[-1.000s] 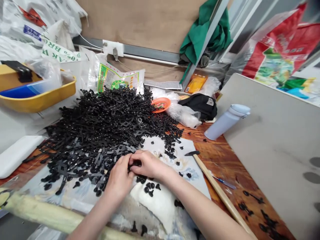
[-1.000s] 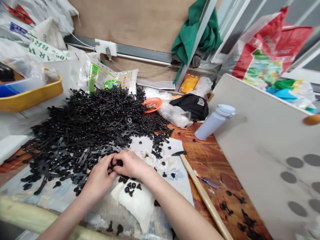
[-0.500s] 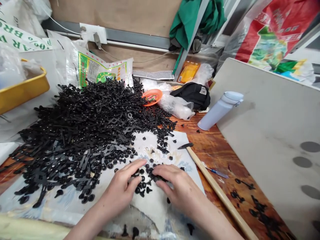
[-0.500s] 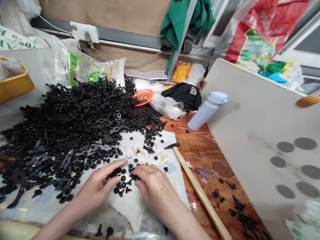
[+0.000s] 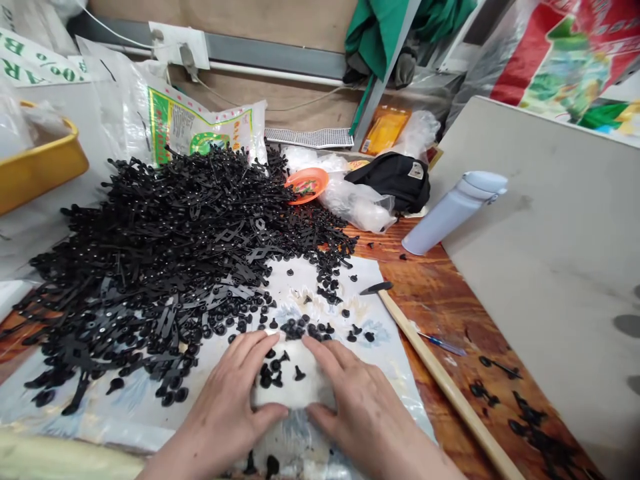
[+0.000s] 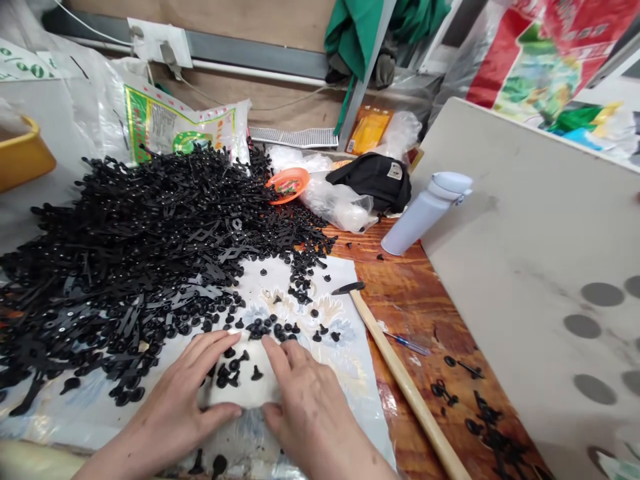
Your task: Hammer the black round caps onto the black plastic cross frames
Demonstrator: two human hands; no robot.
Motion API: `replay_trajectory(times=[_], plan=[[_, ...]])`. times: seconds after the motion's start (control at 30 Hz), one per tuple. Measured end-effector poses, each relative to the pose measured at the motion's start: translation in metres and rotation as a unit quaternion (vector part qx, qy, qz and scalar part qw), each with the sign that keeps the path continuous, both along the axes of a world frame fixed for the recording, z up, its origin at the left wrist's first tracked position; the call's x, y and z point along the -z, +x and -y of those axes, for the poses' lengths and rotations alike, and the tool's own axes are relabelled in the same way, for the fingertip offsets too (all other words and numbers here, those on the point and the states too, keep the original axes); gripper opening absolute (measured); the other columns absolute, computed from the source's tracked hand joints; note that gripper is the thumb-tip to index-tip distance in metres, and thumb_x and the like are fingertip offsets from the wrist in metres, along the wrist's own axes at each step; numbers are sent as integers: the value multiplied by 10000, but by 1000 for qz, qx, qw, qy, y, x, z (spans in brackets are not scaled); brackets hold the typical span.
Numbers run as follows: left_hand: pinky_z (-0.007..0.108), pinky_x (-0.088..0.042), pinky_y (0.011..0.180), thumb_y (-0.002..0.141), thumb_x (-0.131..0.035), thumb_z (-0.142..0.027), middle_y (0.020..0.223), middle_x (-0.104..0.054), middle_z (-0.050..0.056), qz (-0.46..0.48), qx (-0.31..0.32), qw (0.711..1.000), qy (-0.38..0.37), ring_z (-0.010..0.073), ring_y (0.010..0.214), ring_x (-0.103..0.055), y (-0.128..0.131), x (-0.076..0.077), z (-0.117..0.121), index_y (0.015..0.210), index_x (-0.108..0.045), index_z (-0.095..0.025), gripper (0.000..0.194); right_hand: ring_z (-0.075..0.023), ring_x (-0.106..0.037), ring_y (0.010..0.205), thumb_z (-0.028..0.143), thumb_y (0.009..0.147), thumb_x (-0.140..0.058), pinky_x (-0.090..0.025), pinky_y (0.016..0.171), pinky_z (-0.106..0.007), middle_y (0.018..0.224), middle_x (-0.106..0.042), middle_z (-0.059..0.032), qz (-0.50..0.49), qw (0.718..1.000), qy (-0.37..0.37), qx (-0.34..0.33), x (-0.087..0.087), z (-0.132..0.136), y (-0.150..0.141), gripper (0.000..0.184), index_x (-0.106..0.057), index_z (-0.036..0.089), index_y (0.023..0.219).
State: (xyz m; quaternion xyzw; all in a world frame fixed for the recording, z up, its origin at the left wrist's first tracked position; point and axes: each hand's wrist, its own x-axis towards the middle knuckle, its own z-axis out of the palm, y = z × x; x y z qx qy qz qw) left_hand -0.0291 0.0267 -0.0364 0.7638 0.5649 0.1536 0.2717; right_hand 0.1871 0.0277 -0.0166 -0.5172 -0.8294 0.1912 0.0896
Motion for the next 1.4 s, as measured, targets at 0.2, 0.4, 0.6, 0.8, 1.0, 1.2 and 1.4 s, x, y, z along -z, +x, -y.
replay_trajectory(times=[0.2, 0.4, 0.6, 0.8, 1.0, 1.2, 1.4], plan=[[512, -384, 1071, 696, -699, -226, 1436, -480, 73, -1, -24, 1000, 10, 316, 1344, -376, 4, 3, 5, 1404, -352, -283, 790, -235, -622, 902, 166, 767, -653, -500, 754, -351, 1026, -627, -57, -46, 998, -34, -34, -20, -18, 12, 407, -560, 235, 1157], [455, -366, 1096, 858, -558, -266, 1463, -444, 48, -4, 4, 999, 40, 249, 1362, -356, -15, -1, 3, 1421, -307, -308, 618, -194, -611, 675, 179, 871, -560, -455, 608, -290, 772, -624, -26, -82, 995, -45, 37, -16, -15, -19, 72, -611, 218, 839], [446, -404, 1065, 893, -507, -196, 1275, -604, 72, -5, -9, 986, 167, 255, 1261, -468, -33, 2, -1, 1188, -574, -237, 305, -176, -589, 670, 50, 786, -546, -423, 575, -261, 796, -594, -11, -65, 996, -51, 35, -5, -6, -20, 175, -547, 220, 828], [400, -482, 879, 887, -493, -71, 993, -654, 75, 55, 57, 976, 205, 223, 1001, -551, -8, -17, -19, 1026, -622, -185, 222, -177, -517, 642, -11, 814, -479, -391, 547, -273, 751, -547, -28, -52, 991, 104, -70, -3, -15, -14, 213, -527, 190, 761], [368, -448, 717, 894, -464, -56, 793, -611, 48, 63, 85, 980, 167, 189, 791, -508, 4, -26, -30, 837, -616, -152, 188, -212, -542, 766, -85, 765, -430, -487, 636, -311, 910, -602, -84, -62, 980, 151, -113, 6, -16, -5, 327, -571, 145, 951], [380, -461, 804, 894, -498, -91, 893, -662, 44, 86, 88, 978, 169, 198, 886, -552, 0, -16, -35, 959, -637, -196, 185, -206, -549, 761, -17, 844, -415, -482, 612, -297, 877, -591, -97, -120, 976, 162, -77, 1, -6, -5, 267, -585, 142, 976], [394, -443, 869, 868, -518, -39, 943, -637, 70, 102, 42, 972, 208, 210, 960, -533, -12, -18, -18, 1015, -584, -171, 208, -209, -547, 694, 95, 893, -482, -430, 553, -297, 772, -580, -66, -105, 979, 155, -81, 5, 3, -34, 127, -596, 152, 893]])
